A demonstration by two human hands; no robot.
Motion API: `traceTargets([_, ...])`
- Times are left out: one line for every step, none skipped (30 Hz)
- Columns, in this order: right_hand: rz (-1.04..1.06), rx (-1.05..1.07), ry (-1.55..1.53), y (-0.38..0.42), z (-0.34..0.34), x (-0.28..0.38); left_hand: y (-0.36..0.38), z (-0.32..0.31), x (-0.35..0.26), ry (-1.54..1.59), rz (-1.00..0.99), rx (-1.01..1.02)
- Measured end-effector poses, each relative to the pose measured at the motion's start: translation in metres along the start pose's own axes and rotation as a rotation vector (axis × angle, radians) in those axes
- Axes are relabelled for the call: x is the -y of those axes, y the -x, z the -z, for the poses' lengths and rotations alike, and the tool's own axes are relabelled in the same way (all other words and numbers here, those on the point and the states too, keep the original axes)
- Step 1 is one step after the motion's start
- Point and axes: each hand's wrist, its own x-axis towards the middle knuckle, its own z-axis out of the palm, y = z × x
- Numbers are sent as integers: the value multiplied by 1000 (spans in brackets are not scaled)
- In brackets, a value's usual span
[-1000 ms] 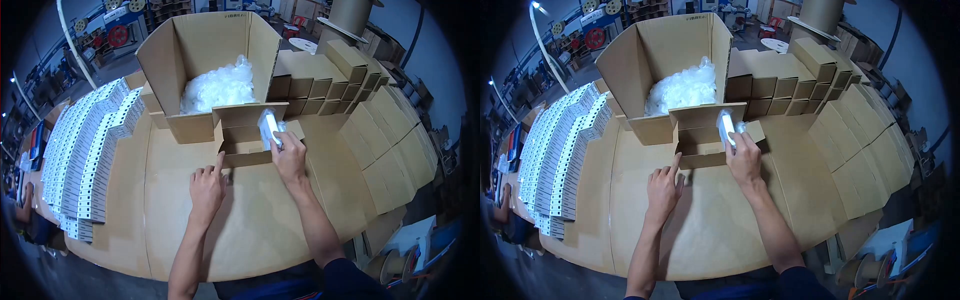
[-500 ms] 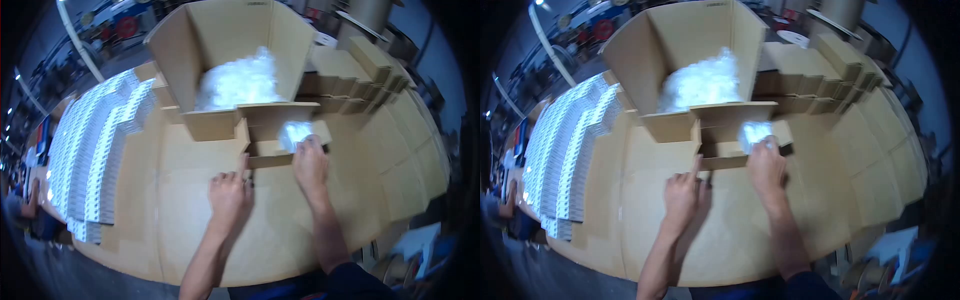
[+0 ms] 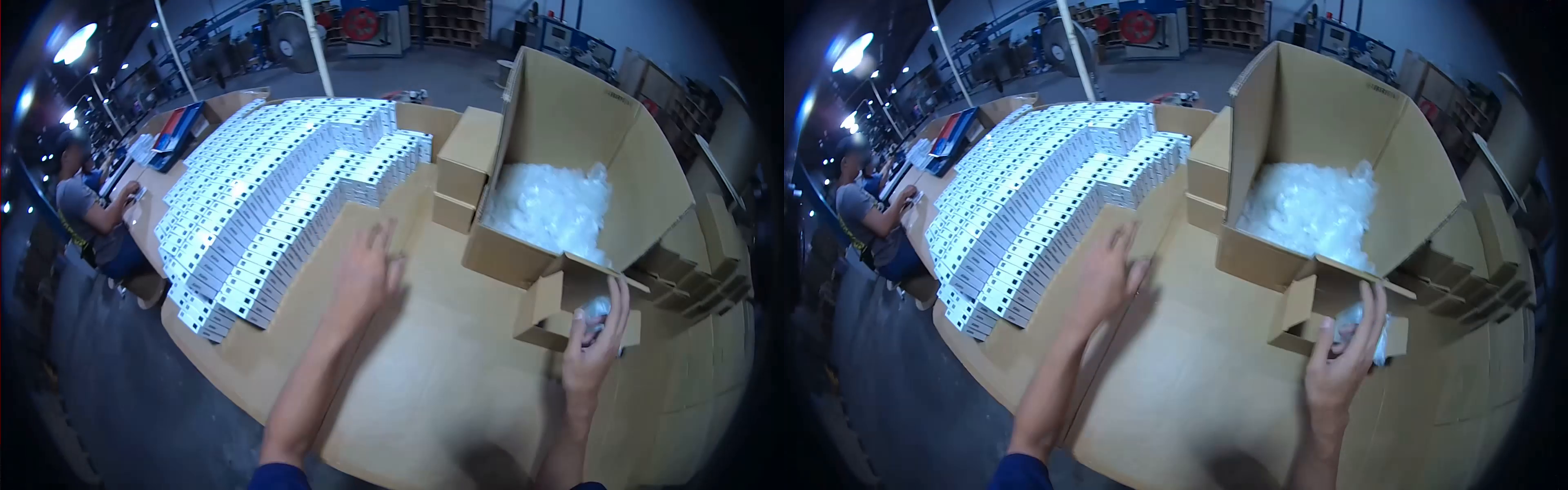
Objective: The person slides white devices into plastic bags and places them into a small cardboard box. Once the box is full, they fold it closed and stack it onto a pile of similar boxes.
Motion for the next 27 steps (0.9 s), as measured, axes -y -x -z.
traceTargets([85,9,-86,-7,-14,13,-15,-7,33,-69,-7,-52])
traceTargets([58,151,-142,-15,-20,35,-30,-10,63,-133,48,-7])
traceTargets([289,181,-132,-23,-38,43,-45,-20,94,-244,80,21])
traceTargets([441,262,-141,-32,-57,56,-57,-20,108,-307,119,95])
traceTargets([561,337,-204,-39,-81,69,-68,-18,118,-369,155,171])
traceTargets([632,437,-188,-46,-106,77,-76,-18,129,-432,190,244])
traceTargets([705,534,-171,-53,-132,85,-83,-34,151,-451,188,271])
traceTargets([761,548,-155,-59,-157,93,-89,-41,162,-450,162,269])
traceTargets([815,565,-139,-65,-181,100,-90,-49,170,-448,137,270])
traceTargets([804,582,-152,-73,-207,104,-88,-54,174,-442,113,279])
traceTargets([794,598,-162,-84,-233,108,-88,-49,169,-474,126,311])
traceTargets([785,613,-171,-96,-256,113,-89,-49,169,-465,132,313])
traceTargets([732,625,-173,-106,-276,121,-89,-49,171,-456,135,322])
traceTargets([676,635,-174,-117,-294,129,-90,-51,173,-447,135,331])
traceTargets([624,649,-174,-127,-313,136,-90,-54,175,-460,137,329])
traceTargets([609,616,-180,-136,-338,140,-88,-54,175,-465,135,333])
traceTargets([597,580,-185,-146,-365,141,-87,-51,174,-471,132,334])
traceTargets([584,541,-190,-155,-382,145,-88,-51,173,-477,126,333])
traceTargets([531,541,-142,-160,-389,152,-88,-52,174,-457,131,323])
traceTargets([479,537,-95,-166,-396,159,-89,-52,174,-444,136,330])
traceTargets([428,530,-51,-171,-401,164,-89,-50,173,-434,141,334])
traceTargets([435,510,-26,-175,-405,167,-88,-49,172,-425,150,335])
traceTargets([441,489,-3,-178,-408,169,-88,-50,173,-402,158,323])
traceTargets([448,470,20,-182,-412,170,-88,-49,171,-394,161,329])
traceTargets([468,471,0,-184,-415,170,-89,-47,170,-387,167,333])
traceTargets([484,450,-25,-187,-419,170,-89,-45,169,-382,173,340])
traceTargets([497,432,-51,-187,-422,170,-90,-44,168,-382,175,351])
